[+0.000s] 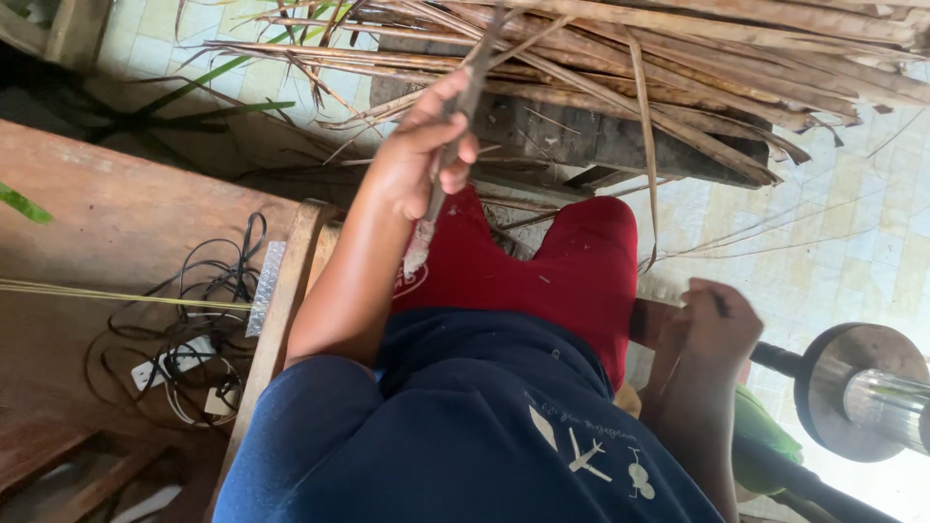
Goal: Stripping and cleaning individual plant fibers using a handheld knife
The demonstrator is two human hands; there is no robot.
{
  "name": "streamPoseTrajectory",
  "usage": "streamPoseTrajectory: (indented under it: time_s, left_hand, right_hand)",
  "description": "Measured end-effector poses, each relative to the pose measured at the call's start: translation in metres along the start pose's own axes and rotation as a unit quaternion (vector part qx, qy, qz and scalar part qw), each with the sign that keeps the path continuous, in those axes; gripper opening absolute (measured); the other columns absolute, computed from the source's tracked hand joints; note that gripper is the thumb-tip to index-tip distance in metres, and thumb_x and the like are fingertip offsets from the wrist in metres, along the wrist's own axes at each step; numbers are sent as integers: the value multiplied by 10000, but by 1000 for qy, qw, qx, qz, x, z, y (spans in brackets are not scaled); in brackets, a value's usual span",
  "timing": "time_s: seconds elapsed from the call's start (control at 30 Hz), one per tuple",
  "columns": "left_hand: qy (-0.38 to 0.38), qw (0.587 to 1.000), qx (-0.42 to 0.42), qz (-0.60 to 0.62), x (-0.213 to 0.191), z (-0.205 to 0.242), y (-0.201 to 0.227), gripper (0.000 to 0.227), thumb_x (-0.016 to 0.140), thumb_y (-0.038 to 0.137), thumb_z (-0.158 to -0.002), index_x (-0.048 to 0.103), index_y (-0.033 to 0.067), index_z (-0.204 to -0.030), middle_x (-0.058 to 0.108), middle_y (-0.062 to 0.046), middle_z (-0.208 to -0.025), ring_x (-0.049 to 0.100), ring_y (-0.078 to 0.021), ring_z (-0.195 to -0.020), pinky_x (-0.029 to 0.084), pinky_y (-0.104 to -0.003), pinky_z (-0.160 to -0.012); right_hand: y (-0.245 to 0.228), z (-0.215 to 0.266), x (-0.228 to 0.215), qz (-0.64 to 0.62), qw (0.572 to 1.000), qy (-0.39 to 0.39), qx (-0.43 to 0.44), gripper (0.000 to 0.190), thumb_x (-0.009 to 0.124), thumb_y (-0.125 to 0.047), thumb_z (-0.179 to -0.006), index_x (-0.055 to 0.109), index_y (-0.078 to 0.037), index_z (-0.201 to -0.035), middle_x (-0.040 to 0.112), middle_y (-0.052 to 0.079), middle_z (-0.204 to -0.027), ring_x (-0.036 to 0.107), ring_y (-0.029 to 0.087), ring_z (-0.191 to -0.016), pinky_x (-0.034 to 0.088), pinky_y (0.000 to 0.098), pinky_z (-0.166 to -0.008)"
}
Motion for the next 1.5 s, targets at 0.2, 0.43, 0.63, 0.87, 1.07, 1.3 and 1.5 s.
streamPoseTrajectory:
  time_s: [0.2, 0.43, 0.63, 0.87, 1.07, 1.3, 1.5]
  left_hand:
    - [-9, 995, -3, -99, 23, 11, -44, 454, 422, 57, -939, 327, 158, -1371, 594, -139, -620, 510, -137, -347, 435, -189, -315]
    - [-160, 978, -129, -36, 74, 22, -126, 565, 456, 20, -922, 256, 149, -1434, 607, -189, -637, 539, -157, -359, 416, -179, -305]
    - [-161, 976, -149, -19, 74, 19, -128, 528, 433, 5, -923, 291, 106, -1422, 618, -206, -641, 551, -160, -361, 421, -185, -310]
    - [-151, 977, -147, 24, 74, 20, -129, 509, 443, -8, -912, 330, 100, -1397, 602, -214, -626, 543, -163, -357, 415, -184, -303]
    - [-142, 978, -147, 41, 58, 9, -121, 527, 480, 23, -906, 311, 95, -1400, 621, -202, -646, 577, -168, -395, 441, -195, -308]
    - [-112, 987, -107, 43, 33, 3, -93, 541, 493, 43, -913, 294, 130, -1408, 623, -204, -666, 591, -174, -426, 467, -212, -315]
    - [-74, 996, -52, 18, 12, 3, -52, 525, 483, 80, -926, 288, 170, -1405, 603, -143, -644, 541, -137, -394, 432, -200, -327]
  right_hand:
    - [-29, 3, 24, -161, 983, 44, -74, 71, 595, -53, -864, 620, -20, -922, 568, 100, -675, 513, 102, -472, 438, 196, -425]
    - [-64, 10, 71, -273, 932, -82, -225, 75, 608, 91, -789, 612, 59, -857, 588, 188, -695, 599, 186, -496, 540, 301, -474]
    - [-73, 15, 71, -278, 906, -90, -306, 91, 611, 187, -761, 578, 108, -794, 552, 221, -625, 586, 206, -474, 517, 316, -457]
    - [-95, 35, 59, -142, 886, -14, -442, 106, 662, 168, -745, 633, 73, -779, 564, 154, -647, 563, 236, -480, 435, 284, -422]
    - [-107, 51, 51, -93, 852, 46, -513, 104, 702, 146, -744, 680, 60, -799, 580, 139, -646, 543, 234, -511, 444, 290, -442]
    - [-91, 46, 42, -48, 832, 82, -547, 122, 677, 160, -727, 683, 53, -787, 578, 134, -635, 528, 245, -492, 446, 313, -450]
    - [-54, 19, 27, -63, 829, 103, -546, 114, 690, 151, -747, 694, 58, -813, 591, 127, -668, 512, 225, -519, 417, 314, -483]
Point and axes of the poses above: each hand's wrist, its own z-axis away from the middle knuckle, its own x-axis out of the palm, y = z × x, the point moved 6 cm from there along -z, towards the middle knuckle
